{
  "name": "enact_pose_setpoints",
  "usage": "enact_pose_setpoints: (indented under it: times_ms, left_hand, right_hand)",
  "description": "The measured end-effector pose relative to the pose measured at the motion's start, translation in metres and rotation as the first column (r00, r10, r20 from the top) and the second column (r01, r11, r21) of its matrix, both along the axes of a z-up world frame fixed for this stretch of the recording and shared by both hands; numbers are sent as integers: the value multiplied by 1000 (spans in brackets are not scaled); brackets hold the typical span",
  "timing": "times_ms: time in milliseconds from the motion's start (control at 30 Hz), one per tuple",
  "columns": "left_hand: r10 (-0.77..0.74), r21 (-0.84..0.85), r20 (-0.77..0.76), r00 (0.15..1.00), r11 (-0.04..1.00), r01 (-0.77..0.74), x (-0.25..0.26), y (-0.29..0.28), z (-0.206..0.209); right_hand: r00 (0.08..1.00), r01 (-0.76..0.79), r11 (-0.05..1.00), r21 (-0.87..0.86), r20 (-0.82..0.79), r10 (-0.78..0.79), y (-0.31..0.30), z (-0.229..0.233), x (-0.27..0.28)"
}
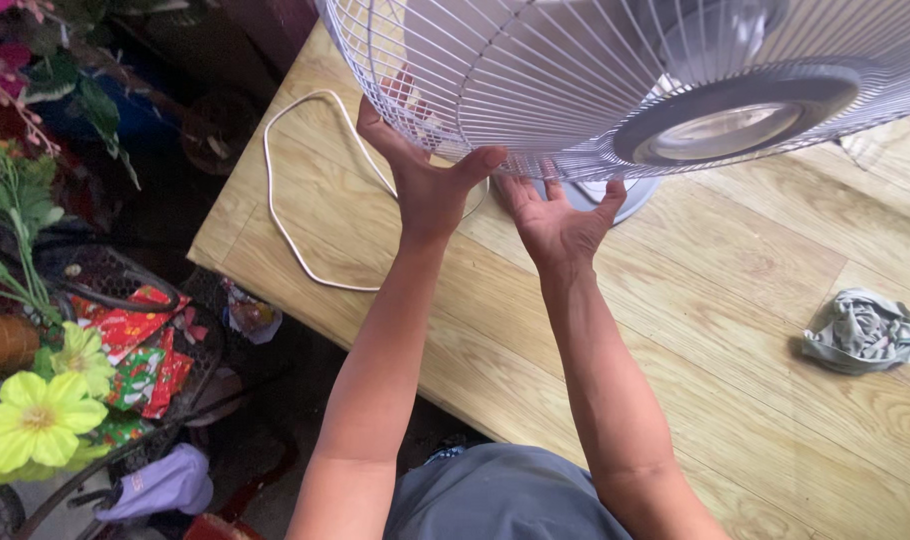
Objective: The person assembles a table fan by attaching the front grille, inserting the fan blades, and securing the rear grille. They wipe the rear grille with a cloth before installation. The fan is fully reassembled by the end of the clip.
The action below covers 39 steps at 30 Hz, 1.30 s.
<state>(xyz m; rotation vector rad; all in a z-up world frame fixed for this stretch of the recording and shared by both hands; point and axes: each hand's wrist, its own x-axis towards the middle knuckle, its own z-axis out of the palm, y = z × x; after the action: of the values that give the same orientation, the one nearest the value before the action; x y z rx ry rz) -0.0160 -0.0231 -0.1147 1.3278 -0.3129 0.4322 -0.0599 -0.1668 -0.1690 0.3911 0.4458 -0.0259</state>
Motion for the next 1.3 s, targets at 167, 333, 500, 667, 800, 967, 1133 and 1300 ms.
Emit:
enact_pose_setpoints:
  times_ms: [167, 333, 500, 667, 800, 967, 1133, 1300]
  left_hand:
    - [21, 21, -7, 1000, 1000, -21, 4, 5, -7]
    - [-52, -49, -39, 998, 998, 50, 1, 2, -12]
    - [21, 108, 141, 990, 993, -36, 14, 20, 18]
    - [94, 28, 227, 969, 994, -103, 39, 24, 67]
    - [185, -57, 120, 975, 982, -179, 46, 18, 96]
    - [1, -352, -149, 989, 934, -54, 59, 27, 117]
    - [-62, -356, -245, 968, 934, -31, 67, 34, 101]
    - [-134, -436, -115, 984, 897, 72, 76, 44, 71]
  right_hand:
    - [1000, 10, 985, -175, 10, -8, -10, -7, 3]
    - [975, -200, 899, -390, -171, 143, -12, 2, -3]
    - [804, -346, 300, -889, -117, 583, 15, 66, -49]
    - [792, 609, -610, -506, 434, 430, -9, 200, -32]
    - [568, 95, -954, 283, 772, 286, -56, 319, 43]
    - [847, -45, -934, 355, 509, 153, -95, 358, 86]
    - [854, -62, -937, 343, 504, 128, -96, 345, 95]
    - [799, -124, -925, 359, 589, 121, -91, 338, 102]
